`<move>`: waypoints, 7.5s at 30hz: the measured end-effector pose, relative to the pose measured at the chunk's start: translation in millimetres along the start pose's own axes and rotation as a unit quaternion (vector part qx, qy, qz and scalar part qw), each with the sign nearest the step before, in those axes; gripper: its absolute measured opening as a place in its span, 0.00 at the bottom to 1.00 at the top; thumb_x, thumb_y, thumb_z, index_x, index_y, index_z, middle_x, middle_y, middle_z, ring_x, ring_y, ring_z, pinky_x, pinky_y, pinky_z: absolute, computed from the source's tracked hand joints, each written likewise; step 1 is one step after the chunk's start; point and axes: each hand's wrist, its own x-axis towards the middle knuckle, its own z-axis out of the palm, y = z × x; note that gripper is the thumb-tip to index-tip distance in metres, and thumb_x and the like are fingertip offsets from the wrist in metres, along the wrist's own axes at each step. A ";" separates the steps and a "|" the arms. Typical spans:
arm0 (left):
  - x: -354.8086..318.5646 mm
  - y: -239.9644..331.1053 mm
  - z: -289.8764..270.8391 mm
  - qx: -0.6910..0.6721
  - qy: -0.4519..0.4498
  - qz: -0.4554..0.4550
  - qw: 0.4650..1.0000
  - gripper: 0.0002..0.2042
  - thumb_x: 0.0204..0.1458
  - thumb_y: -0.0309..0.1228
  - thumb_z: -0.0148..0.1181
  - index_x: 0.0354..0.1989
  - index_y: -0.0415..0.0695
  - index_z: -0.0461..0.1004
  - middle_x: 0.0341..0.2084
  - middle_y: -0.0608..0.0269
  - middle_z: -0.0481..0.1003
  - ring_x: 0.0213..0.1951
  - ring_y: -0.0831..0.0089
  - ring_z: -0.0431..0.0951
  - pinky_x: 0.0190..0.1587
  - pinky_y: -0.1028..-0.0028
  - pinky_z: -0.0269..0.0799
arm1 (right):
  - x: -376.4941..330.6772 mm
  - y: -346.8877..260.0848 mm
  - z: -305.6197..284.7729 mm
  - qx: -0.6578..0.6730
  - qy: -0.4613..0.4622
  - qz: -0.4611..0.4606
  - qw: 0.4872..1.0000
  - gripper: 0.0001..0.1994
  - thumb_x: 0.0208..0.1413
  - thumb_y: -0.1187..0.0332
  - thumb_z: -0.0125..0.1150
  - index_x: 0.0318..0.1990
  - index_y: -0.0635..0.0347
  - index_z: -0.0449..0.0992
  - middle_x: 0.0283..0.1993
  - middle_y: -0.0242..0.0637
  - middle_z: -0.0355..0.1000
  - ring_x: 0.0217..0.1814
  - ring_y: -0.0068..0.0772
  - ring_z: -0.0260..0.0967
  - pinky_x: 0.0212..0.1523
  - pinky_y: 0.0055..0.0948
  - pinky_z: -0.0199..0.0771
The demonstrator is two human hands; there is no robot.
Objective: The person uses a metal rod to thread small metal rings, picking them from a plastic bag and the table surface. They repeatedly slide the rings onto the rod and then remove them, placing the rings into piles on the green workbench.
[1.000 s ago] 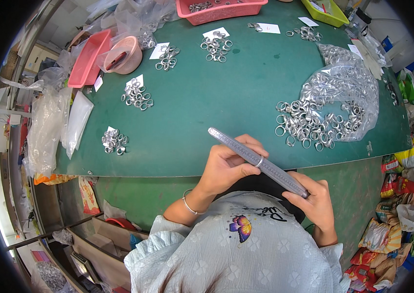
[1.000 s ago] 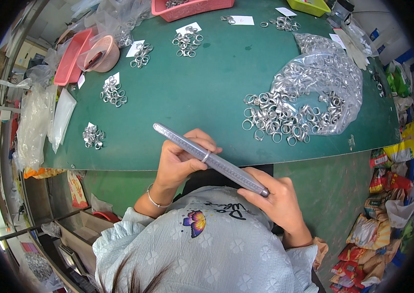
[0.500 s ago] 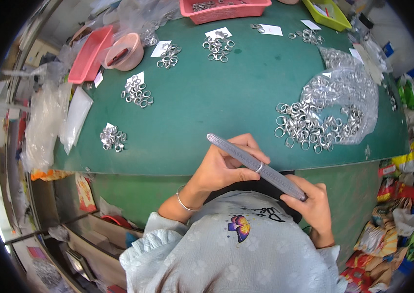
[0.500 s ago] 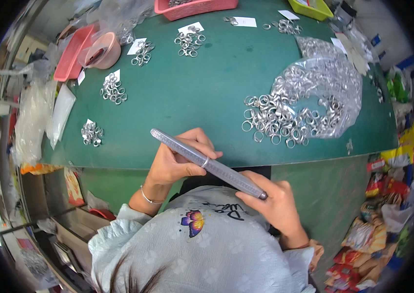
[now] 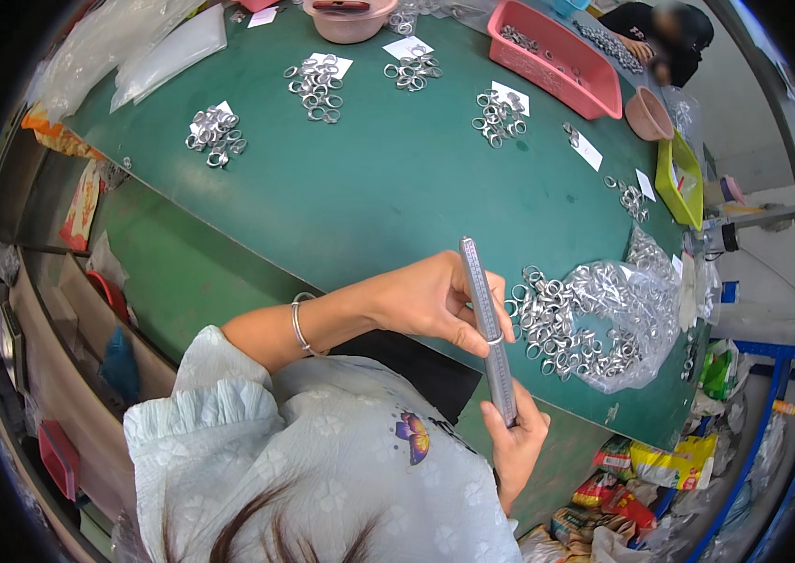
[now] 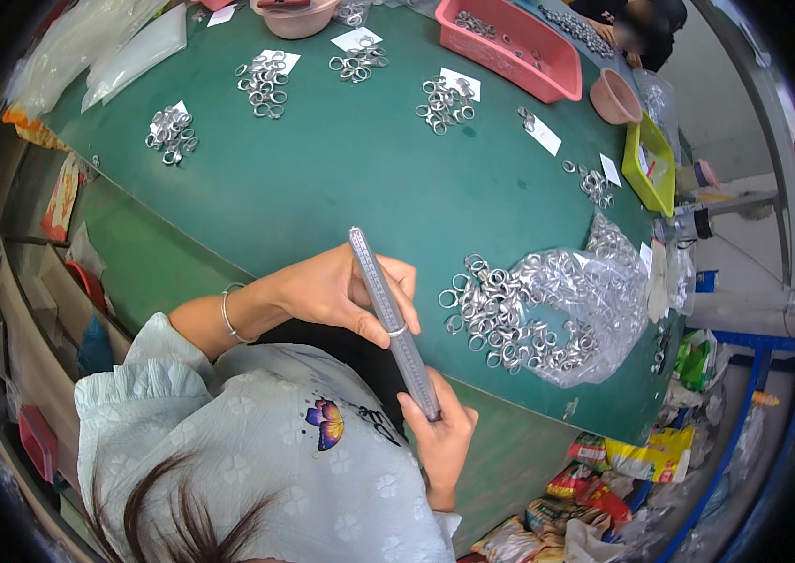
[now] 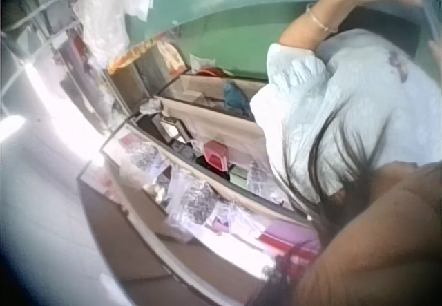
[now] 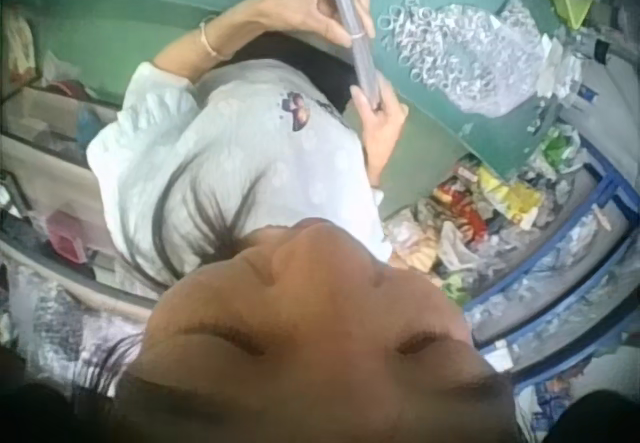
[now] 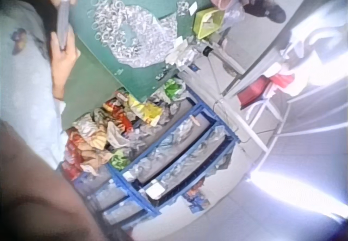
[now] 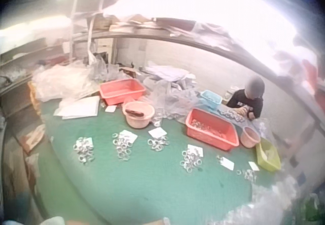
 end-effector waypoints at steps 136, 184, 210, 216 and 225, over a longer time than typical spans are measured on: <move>-10.3 -22.6 17.4 -0.011 0.152 0.070 0.986 0.17 0.42 0.34 0.66 0.35 0.33 0.74 0.33 0.57 0.71 0.38 0.67 0.74 0.50 0.62 0.69 | 4.6 -8.7 -12.4 0.059 -0.012 -0.064 0.996 0.15 0.42 0.74 0.65 0.40 0.66 0.74 0.21 0.40 0.68 0.15 0.23 0.59 0.19 0.21 0.62; -5.6 -1.4 2.9 0.014 0.022 0.029 0.999 0.13 0.42 0.21 0.64 0.39 0.35 0.74 0.35 0.65 0.70 0.39 0.75 0.73 0.46 0.76 0.70 | 2.6 -6.0 -2.7 0.037 0.018 -0.049 0.998 0.18 0.39 0.76 0.67 0.41 0.68 0.73 0.22 0.41 0.70 0.20 0.18 0.62 0.24 0.19 0.65; -0.9 -28.5 5.1 -0.066 0.064 0.186 0.978 0.13 0.41 0.31 0.66 0.33 0.36 0.76 0.31 0.57 0.73 0.36 0.69 0.73 0.40 0.72 0.70 | 1.0 2.1 7.7 0.135 0.000 -0.001 0.991 0.21 0.38 0.78 0.66 0.44 0.72 0.72 0.23 0.32 0.68 0.23 0.13 0.59 0.25 0.14 0.60; 2.5 -25.7 11.7 -0.077 0.089 0.175 0.977 0.13 0.44 0.26 0.63 0.37 0.33 0.73 0.34 0.57 0.71 0.39 0.69 0.73 0.43 0.70 0.69 | 2.5 -2.6 11.2 0.085 0.049 -0.003 0.995 0.20 0.39 0.78 0.65 0.44 0.72 0.72 0.24 0.33 0.69 0.23 0.13 0.60 0.24 0.16 0.61; -2.3 -22.4 6.4 -0.016 0.084 0.165 0.983 0.14 0.44 0.30 0.64 0.37 0.33 0.74 0.35 0.56 0.72 0.38 0.70 0.72 0.43 0.71 0.69 | 1.5 -5.3 9.7 0.027 0.056 -0.027 0.998 0.19 0.39 0.78 0.66 0.43 0.72 0.72 0.25 0.36 0.71 0.23 0.15 0.63 0.25 0.16 0.64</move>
